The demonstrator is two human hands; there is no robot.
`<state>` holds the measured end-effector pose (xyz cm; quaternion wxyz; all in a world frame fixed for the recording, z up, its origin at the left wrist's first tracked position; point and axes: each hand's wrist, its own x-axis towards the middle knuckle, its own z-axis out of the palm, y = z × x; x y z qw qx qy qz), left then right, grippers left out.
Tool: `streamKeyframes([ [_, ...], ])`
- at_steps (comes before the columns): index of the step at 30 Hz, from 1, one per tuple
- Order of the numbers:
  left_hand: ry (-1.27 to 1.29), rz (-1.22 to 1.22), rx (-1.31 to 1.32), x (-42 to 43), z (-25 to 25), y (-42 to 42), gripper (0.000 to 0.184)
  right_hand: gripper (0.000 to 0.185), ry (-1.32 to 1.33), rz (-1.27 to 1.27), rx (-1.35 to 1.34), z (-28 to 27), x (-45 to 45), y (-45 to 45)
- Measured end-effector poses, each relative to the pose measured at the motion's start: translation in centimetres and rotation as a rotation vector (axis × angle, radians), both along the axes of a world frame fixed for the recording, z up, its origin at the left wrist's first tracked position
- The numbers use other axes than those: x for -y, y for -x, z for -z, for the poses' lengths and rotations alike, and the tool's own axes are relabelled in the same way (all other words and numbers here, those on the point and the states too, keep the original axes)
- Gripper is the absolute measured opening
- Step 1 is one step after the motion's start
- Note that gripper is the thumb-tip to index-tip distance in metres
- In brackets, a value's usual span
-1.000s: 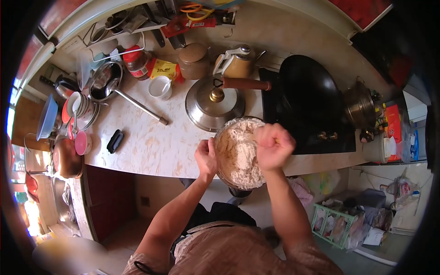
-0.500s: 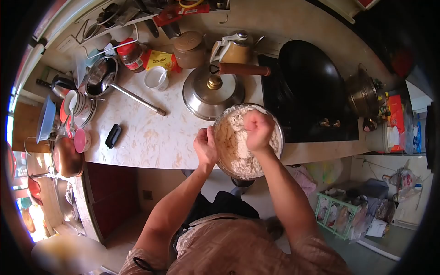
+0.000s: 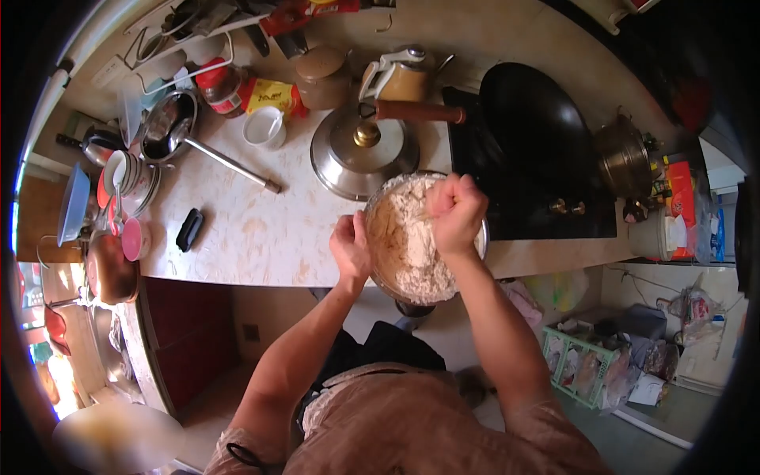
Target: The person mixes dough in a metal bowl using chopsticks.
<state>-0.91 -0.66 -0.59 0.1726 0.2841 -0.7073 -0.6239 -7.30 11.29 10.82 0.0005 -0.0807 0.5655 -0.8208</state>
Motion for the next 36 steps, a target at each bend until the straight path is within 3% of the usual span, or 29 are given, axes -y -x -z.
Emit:
streamKeyframes([
  [4, -0.113, 0.017, -0.014, -0.2, 0.4, -0.5, 0.034, 0.044, -0.006, 0.029, -0.097, -2.7, 0.4, -0.9],
  [6, -0.123, 0.016, -0.031, -0.3, -0.4, -0.4, 0.034, 0.041, -0.162, 0.092, -0.105, 2.6, 0.5, -2.0],
  [8, -0.132, 0.007, -0.048, -0.2, -0.4, -0.1, 0.034, 0.041, -0.257, -0.071, -0.134, 4.4, -0.4, -4.2],
  [13, -0.102, 0.015, 0.027, -0.2, -0.6, -0.4, 0.032, 0.05, 0.124, -0.193, -0.161, -1.8, -1.1, -4.9],
  [16, -0.162, 0.001, -0.018, -0.3, -0.1, -0.5, 0.032, 0.048, 0.091, -0.135, -0.149, 0.0, -0.2, -2.7],
  [19, -0.129, -0.003, -0.023, -0.3, 0.1, -0.4, 0.032, 0.039, 0.011, -0.138, 0.038, 4.0, 0.3, -4.5],
  [20, -0.127, -0.008, -0.024, -0.2, 0.2, -0.3, 0.032, 0.039, -0.159, -0.112, -0.166, 5.1, 0.3, -5.9],
  [23, -0.112, -0.011, -0.009, -0.4, 0.5, -0.6, 0.033, 0.042, -0.022, -0.269, -0.23, 3.0, -1.1, -8.7],
  [25, -0.032, -0.009, -0.035, -0.3, 0.5, -0.5, 0.033, 0.045, 0.147, -0.31, -0.037, 1.8, -2.9, -9.5],
  [30, -0.098, 0.001, 0.01, -0.1, 0.2, -0.5, 0.033, 0.047, 0.328, -0.151, -0.062, -2.7, -6.1, -8.0],
  [33, -0.11, -0.011, -0.021, -0.5, 0.5, -0.4, 0.033, 0.047, 0.28, -0.136, -0.054, -3.1, -6.7, -7.2],
  [36, -0.104, -0.006, -0.009, -0.5, 0.4, -0.8, 0.033, 0.046, 0.159, -0.187, 0.003, 1.6, -4.3, -7.6],
])
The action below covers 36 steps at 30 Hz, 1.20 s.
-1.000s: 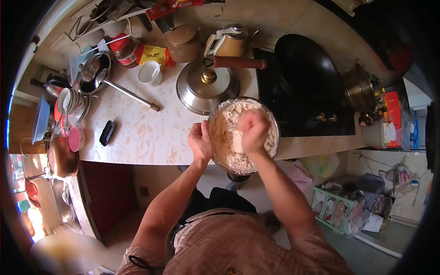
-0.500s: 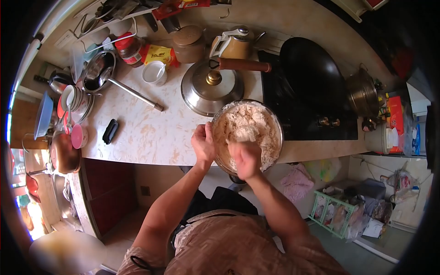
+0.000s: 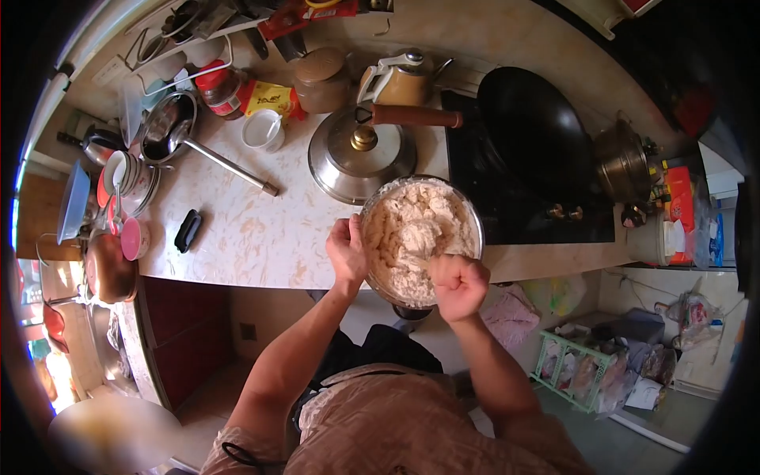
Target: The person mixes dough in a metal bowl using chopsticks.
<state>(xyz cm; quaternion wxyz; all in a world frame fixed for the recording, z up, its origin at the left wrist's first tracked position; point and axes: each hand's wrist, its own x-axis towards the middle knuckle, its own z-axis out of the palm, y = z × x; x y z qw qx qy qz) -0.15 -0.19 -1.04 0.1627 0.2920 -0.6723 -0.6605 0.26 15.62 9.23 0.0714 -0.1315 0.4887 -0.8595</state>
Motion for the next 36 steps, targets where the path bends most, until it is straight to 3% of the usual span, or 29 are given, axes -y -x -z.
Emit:
streamKeyframes([
  [6, 0.031, 0.0, 0.0, 0.0, -1.1, 0.3, 0.034, 0.046, 0.096, -0.024, 0.002, -4.8, -1.2, 0.3],
  [8, 0.008, -0.006, 0.017, 0.0, -1.1, 0.3, 0.034, 0.045, -0.008, -0.043, 0.005, -4.6, -1.0, 0.0],
  [10, 0.008, 0.006, 0.039, 0.1, -0.9, 0.3, 0.034, 0.044, 0.003, -0.099, 0.06, 1.1, -0.4, 0.2],
  [11, 0.008, -0.002, 0.037, 0.0, -0.7, 0.3, 0.034, 0.046, -0.032, -0.056, 0.034, 0.8, 0.4, 0.2],
  [13, 0.02, -0.005, -0.056, 0.1, -0.3, 0.2, 0.033, 0.048, -0.055, -0.02, 0.012, -0.7, 1.5, -0.1],
  [18, -0.019, -0.014, 0.0, 0.2, -0.5, 0.3, 0.032, 0.046, -0.105, 0.005, -0.162, -5.8, 1.5, 0.0],
  [19, -0.023, -0.017, 0.003, 0.2, -0.6, 0.3, 0.033, 0.047, -0.282, 0.048, -0.176, -3.6, 1.7, 0.4],
  [23, 0.047, 0.005, 0.017, 0.3, -0.4, 0.2, 0.034, 0.051, -0.182, 0.024, -0.195, -1.2, 3.4, 1.3],
  [27, 0.044, 0.017, 0.029, 0.2, 0.3, -0.6, 0.03, 0.052, -0.088, -0.015, -0.139, -4.8, 2.2, 1.8],
  [30, 0.002, 0.006, 0.039, 0.5, 0.1, 0.4, 0.03, 0.051, -0.112, -0.014, -0.181, 0.1, 2.4, 2.3],
  [31, -0.001, -0.005, 0.013, 0.4, -0.2, 0.3, 0.031, 0.047, -0.354, 0.094, -0.286, 2.6, 3.0, 2.2],
  [32, -0.005, -0.017, -0.017, 0.1, -0.5, 0.2, 0.032, 0.043, -0.416, 0.063, -0.333, 3.1, 3.4, 2.2],
  [36, 0.014, -0.012, 0.002, 0.3, -0.6, 0.5, 0.032, 0.042, -0.263, 0.127, -0.305, -1.2, 3.3, 0.9],
])
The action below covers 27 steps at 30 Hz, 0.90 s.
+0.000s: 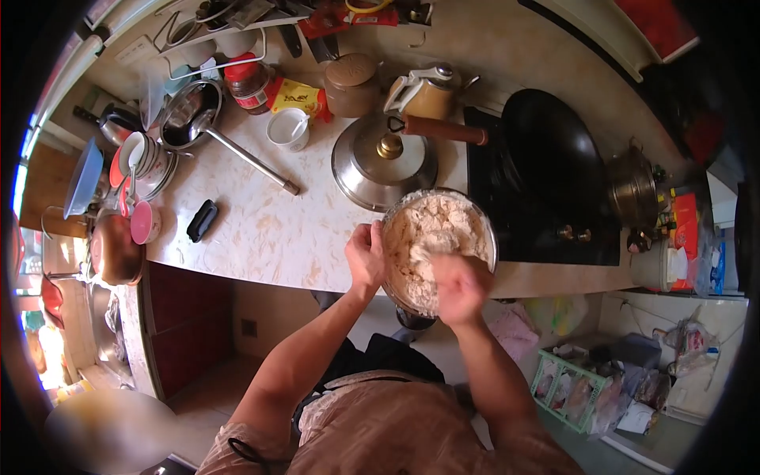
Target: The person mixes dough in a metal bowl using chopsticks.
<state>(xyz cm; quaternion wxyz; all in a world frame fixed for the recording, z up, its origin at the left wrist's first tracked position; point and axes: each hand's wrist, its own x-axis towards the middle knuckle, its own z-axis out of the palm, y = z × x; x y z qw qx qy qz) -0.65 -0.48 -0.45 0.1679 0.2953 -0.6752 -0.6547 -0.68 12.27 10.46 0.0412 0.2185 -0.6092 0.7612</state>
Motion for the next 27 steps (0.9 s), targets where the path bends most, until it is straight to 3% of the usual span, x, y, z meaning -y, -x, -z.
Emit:
streamKeyframes([
  [4, 0.004, -0.013, -0.001, -0.1, -0.2, 0.0, 0.032, 0.044, 0.141, -0.077, 0.032, -4.4, -0.8, -1.1],
  [6, -0.002, -0.012, 0.008, 0.0, -0.2, -0.5, 0.032, 0.044, 0.098, -0.014, 0.036, 0.5, -0.6, -0.7],
  [8, -0.002, 0.01, 0.041, 0.1, -0.6, -0.3, 0.032, 0.044, -0.132, 0.023, -0.071, 3.4, 0.5, 0.2],
  [10, 0.01, -0.011, 0.019, 0.2, -1.0, 0.0, 0.032, 0.045, -0.169, 0.021, -0.103, 1.4, 0.4, 0.4],
  [12, 0.037, -0.012, 0.001, 0.1, -1.3, -0.4, 0.032, 0.046, 0.118, -0.022, -0.05, -2.7, -0.2, -0.8],
  [15, 0.021, -0.019, 0.031, 0.1, -0.9, -0.4, 0.032, 0.045, 0.086, -0.025, -0.175, -6.7, -0.8, -1.5],
  [20, 0.034, -0.014, 0.038, -0.2, -1.0, -1.1, 0.032, 0.044, -0.02, 0.01, -0.283, -4.6, -0.2, -1.0],
  [27, 0.035, -0.003, 0.056, 0.4, -0.3, 0.0, 0.033, 0.041, 0.203, -0.071, -0.103, -6.8, -1.3, -0.6],
])
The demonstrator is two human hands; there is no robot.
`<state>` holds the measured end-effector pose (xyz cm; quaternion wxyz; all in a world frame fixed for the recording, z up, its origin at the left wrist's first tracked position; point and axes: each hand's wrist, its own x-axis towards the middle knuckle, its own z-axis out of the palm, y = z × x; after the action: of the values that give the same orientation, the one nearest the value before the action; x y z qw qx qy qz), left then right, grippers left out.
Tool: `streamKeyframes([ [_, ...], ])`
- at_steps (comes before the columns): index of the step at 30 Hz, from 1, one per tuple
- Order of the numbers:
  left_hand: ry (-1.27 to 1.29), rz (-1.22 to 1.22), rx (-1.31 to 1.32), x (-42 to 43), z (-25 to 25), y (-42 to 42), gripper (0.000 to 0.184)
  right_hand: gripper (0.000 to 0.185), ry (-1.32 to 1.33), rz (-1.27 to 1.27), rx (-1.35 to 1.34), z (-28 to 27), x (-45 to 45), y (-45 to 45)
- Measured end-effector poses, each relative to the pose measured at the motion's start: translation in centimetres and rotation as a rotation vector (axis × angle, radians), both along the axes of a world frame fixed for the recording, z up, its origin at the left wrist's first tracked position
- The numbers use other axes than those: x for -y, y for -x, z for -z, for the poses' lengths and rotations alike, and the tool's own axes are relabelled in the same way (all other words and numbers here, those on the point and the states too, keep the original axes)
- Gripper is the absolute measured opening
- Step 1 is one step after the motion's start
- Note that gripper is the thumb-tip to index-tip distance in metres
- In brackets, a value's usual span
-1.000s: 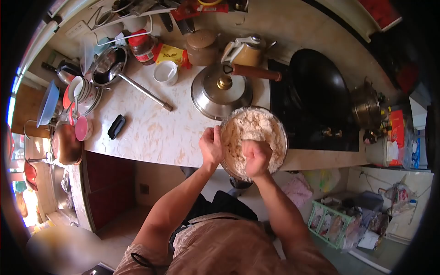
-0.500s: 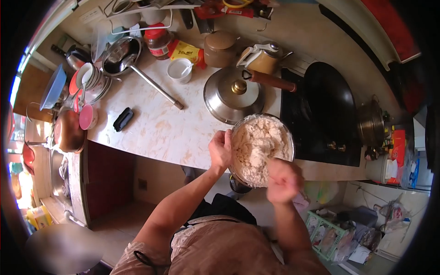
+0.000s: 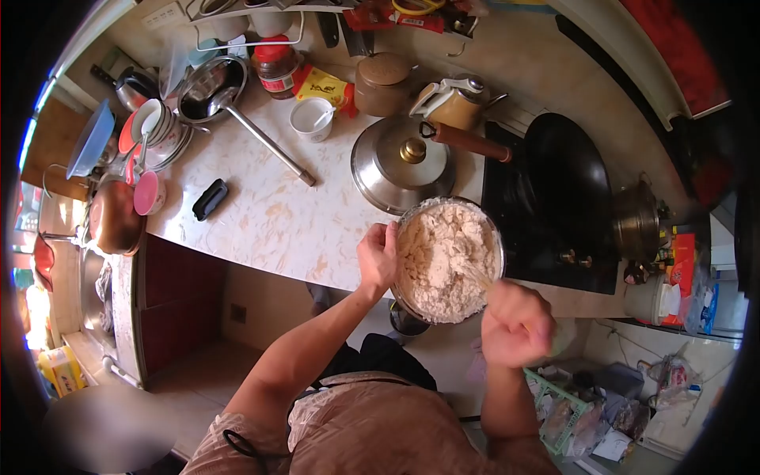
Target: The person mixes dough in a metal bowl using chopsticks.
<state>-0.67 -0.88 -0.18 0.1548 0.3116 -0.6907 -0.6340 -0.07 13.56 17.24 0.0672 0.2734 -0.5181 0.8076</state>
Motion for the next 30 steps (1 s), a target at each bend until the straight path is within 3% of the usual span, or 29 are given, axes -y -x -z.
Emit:
streamKeyframes([
  [2, 0.038, -0.034, -0.043, -0.4, -0.3, -0.2, 0.033, 0.04, -0.03, 0.011, 0.101, 5.3, -0.2, 1.3],
  [5, -0.006, -0.005, -0.021, -0.2, -0.5, -0.2, 0.033, 0.037, -0.054, 0.027, 0.153, 6.4, 0.3, 1.7],
  [10, 0.031, -0.017, -0.02, -0.2, -0.5, -0.3, 0.033, 0.036, 0.064, -0.026, 0.094, 0.0, -0.3, 1.1],
  [14, -0.016, 0.008, 0.022, -0.1, -0.5, -0.3, 0.033, 0.038, 0.043, -0.028, 0.276, 7.4, -0.9, 2.7],
  [21, 0.002, -0.02, -0.003, -0.3, 0.2, -0.2, 0.032, 0.042, 0.008, -0.042, 0.128, -0.8, -0.4, 1.5],
  [26, -0.048, -0.008, -0.008, -0.1, 0.0, -0.3, 0.031, 0.042, 0.084, 0.025, 0.347, 5.9, -0.2, 3.3],
  [30, -0.008, -0.034, -0.009, -0.3, -0.3, -0.4, 0.031, 0.044, 0.093, 0.041, 0.211, 0.2, -0.5, 1.9],
])
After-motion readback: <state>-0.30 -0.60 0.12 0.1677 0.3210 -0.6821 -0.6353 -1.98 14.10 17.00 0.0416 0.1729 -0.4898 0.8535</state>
